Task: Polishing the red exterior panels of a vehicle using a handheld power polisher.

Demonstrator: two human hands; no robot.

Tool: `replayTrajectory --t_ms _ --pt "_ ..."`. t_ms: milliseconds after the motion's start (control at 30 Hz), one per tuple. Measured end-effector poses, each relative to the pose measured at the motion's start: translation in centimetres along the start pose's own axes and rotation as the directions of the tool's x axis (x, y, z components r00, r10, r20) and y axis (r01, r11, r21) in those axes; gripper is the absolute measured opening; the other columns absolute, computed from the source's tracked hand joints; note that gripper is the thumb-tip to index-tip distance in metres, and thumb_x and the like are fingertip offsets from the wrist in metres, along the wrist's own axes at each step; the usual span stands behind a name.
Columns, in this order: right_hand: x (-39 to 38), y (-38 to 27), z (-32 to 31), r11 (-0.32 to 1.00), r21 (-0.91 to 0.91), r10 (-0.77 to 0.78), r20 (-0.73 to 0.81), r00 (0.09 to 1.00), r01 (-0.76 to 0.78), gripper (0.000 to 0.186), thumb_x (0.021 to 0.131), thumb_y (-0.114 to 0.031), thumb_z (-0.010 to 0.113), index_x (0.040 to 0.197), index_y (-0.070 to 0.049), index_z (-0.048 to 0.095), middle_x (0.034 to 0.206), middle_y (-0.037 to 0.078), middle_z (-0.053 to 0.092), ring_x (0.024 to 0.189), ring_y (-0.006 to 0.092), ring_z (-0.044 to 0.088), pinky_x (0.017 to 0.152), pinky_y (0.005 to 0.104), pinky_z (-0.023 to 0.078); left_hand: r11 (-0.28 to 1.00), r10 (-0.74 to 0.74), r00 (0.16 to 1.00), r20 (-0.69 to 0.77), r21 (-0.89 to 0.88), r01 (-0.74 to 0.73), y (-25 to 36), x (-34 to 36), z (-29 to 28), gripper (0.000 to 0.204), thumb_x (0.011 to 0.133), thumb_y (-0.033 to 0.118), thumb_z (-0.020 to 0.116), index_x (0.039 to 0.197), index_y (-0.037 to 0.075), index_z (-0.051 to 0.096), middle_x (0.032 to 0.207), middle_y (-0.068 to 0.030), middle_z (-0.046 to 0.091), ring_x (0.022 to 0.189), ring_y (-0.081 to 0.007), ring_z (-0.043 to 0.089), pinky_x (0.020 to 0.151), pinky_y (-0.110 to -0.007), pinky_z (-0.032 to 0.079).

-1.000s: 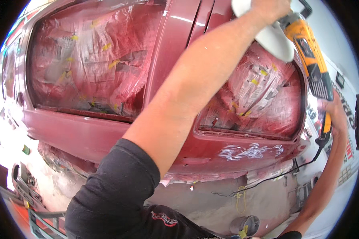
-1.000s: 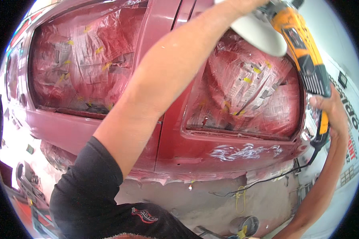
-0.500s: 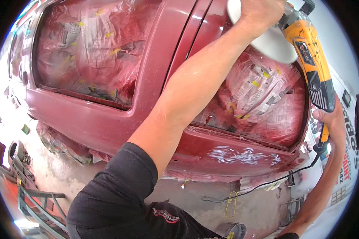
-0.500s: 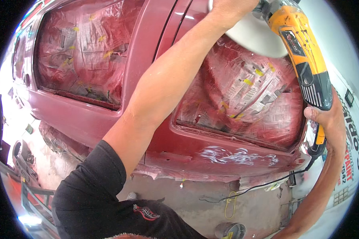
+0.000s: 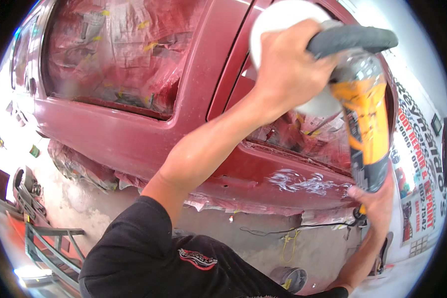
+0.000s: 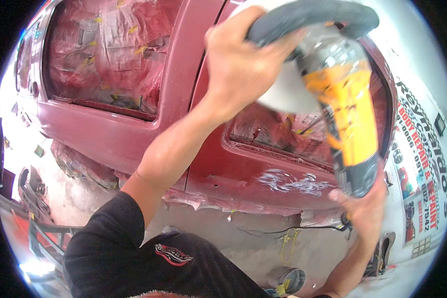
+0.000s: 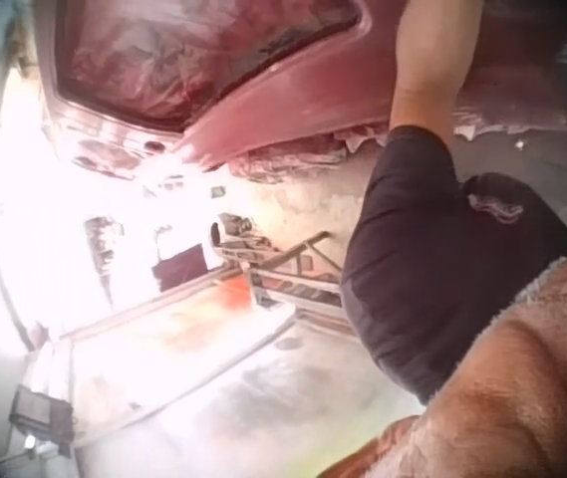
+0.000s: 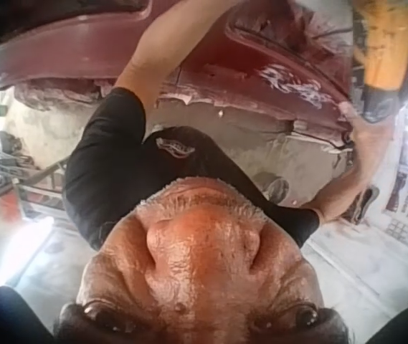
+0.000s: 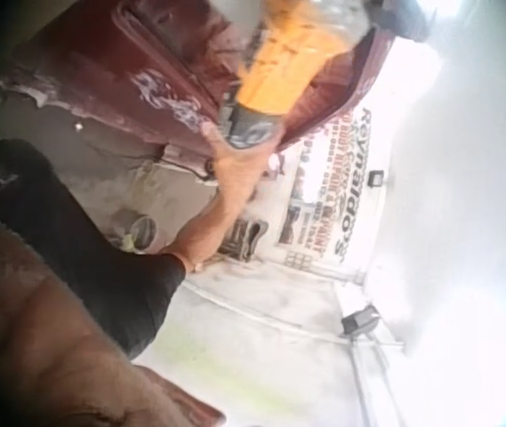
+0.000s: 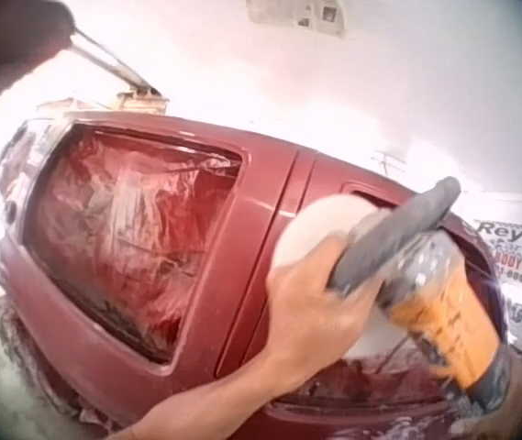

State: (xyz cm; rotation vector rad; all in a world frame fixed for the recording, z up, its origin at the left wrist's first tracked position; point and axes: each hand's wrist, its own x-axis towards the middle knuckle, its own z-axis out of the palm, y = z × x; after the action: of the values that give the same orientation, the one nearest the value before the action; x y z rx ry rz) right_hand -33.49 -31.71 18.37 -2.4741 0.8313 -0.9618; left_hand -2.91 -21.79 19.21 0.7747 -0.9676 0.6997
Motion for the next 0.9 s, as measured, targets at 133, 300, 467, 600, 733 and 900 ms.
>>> replayTrajectory --t_ms 133,300,467,600,733,900 --pt "-4.1 0.6 3.5 1.0 0.015 -0.004 0.088 0.996 0.003 0.105 0.058 -0.016 0.098 0.144 0.002 0.041 0.124 0.018 0.066 0.114 0.0237 0.064 0.101 0.0378 0.049 0.98 0.107 0.989 0.101 0.158 -0.122 0.7 -5.8 -4.8 0.026 0.076 0.008 0.089 0.081 0.002 0.064 0.065 -0.011 0.067 0.056 -0.0148 0.067 0.052 -0.029 0.05" --pt "-7.3 2.1 4.9 0.969 0.158 0.155 0.206 0.966 -0.189 0.107 0.058 -0.018 0.099 0.144 0.002 0.039 0.125 0.017 0.064 0.117 0.027 0.061 0.104 0.0389 0.046 0.988 -0.046 0.996 0.076 0.152 0.035 2.5 -10.2 -7.6 0.019 0.068 0.007 0.082 0.074 0.007 0.064 0.06 -0.0073 0.06 0.049 -0.0261 0.062 0.048 -0.034 0.046" --pt "-6.1 0.6 5.1 0.995 0.091 0.03 0.166 0.986 -0.046 0.107 0.058 -0.02 0.099 0.144 0.002 0.039 0.128 0.015 0.062 0.118 0.0247 0.061 0.105 0.0378 0.046 0.975 0.013 0.997 0.08 0.218 -0.031 2.4 -7.9 -7.8 0.019 0.069 0.008 0.082 0.075 0.006 0.064 0.059 -0.0077 0.058 0.048 -0.0254 0.061 0.048 -0.033 0.046" --pt "-2.7 0.1 3.8 0.987 0.162 -0.005 0.156 0.988 -0.02 0.112 0.057 -0.023 0.1 0.146 0.003 0.039 0.131 0.014 0.06 0.119 0.0213 0.059 0.105 0.0367 0.045 0.97 0.194 0.981 0.022 0.146 -0.195 0.8 -2.7 -4.6 0.022 0.072 0.011 0.084 0.079 0.004 0.064 0.06 -0.0112 0.059 0.052 -0.0288 0.063 0.05 -0.034 0.048" --pt "1.8 -2.0 2.0 0.984 -0.042 -0.178 -0.067 0.982 0.176 0.098 0.061 -0.028 0.097 0.139 0.005 0.047 0.122 0.014 0.067 0.11 0.0239 0.064 0.1 0.0375 0.049 0.988 0.061 0.986 0.158 -0.153 -0.036 0.0 4.5 -1.1 0.017 0.092 0.016 0.071 0.087 0.0 0.071 0.067 -0.0095 0.066 0.06 -0.0165 0.063 0.05 -0.032 0.047" --pt "7.0 -4.8 1.6 0.994 0.09 -0.061 -0.053 0.997 0.066 0.09 0.061 -0.025 0.098 0.133 0.005 0.053 0.11 0.012 0.071 0.102 0.0191 0.067 0.094 0.0327 0.052 0.977 -0.211 0.962 0.172 -0.005 0.215 1.2 10.1 1.0 0.015 0.093 0.014 0.072 0.091 -0.001 0.072 0.067 -0.0023 0.065 0.058 -0.0085 0.059 0.049 -0.027 0.048"
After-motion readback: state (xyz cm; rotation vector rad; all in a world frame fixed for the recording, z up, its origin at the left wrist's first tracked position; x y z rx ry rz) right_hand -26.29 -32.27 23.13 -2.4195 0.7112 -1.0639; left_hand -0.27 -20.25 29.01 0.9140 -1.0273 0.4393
